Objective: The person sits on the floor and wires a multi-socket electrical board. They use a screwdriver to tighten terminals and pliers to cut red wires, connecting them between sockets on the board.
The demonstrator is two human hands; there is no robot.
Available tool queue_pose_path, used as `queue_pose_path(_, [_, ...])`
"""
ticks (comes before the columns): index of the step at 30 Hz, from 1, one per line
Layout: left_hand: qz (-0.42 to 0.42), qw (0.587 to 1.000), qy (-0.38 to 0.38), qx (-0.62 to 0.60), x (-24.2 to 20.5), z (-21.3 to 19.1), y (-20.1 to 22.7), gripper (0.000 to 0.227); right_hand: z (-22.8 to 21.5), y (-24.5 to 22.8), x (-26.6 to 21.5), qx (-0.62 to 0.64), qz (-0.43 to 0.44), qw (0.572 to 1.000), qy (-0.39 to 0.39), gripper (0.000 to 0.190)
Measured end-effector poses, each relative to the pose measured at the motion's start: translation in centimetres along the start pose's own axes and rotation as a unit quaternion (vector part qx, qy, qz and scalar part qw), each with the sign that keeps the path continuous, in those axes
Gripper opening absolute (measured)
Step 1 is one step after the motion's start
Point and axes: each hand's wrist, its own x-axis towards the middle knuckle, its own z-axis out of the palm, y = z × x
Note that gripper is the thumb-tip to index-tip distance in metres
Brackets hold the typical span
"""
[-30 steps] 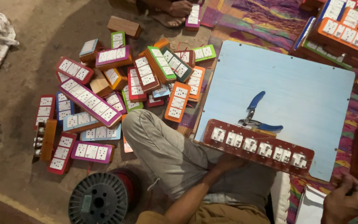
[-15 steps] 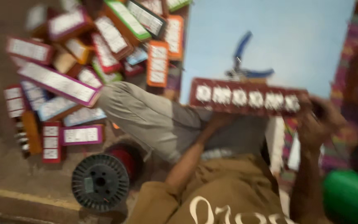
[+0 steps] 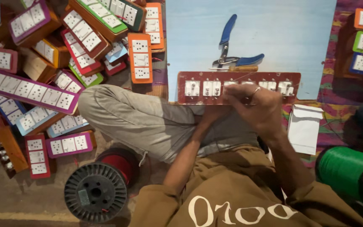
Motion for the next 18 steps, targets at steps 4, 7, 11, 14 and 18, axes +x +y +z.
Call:
queue_pose_path(4, [-0.002, 1.000, 0.001, -0.009, -1.3, -0.2, 0.7, 0.048, 1.3, -0.9, -0.6, 0.040, -0.009, 0.999, 0.002, 0.026])
queue_pose_path(7, [0.000, 1.000, 0.004, -0.007, -1.6, -0.1, 0.5, 0.047, 1.8, -1.3, -0.7, -0.014, 0.036, 0.999, -0.001, 0.027])
queue_pose_path(11, [0.012, 0.999, 0.026, 0.027, -1.1, -0.1, -0.4, 0.045, 2.3, -2.5, -0.9, 0.017, 0.068, 0.997, 0.026, 0.025])
queue_pose_path(14, [0.048, 0.994, 0.052, 0.080, -0.6, 0.3, -1.1, 0.047, 2.3, -3.3, -0.8, 0.023, 0.084, 0.996, 0.021, 0.023])
queue_pose_path(18, [0.106, 0.982, 0.076, 0.138, -0.8, 1.2, -1.9, 0.051, 2.2, -3.8, -0.8, 0.023, 0.105, 0.994, 0.020, 0.021])
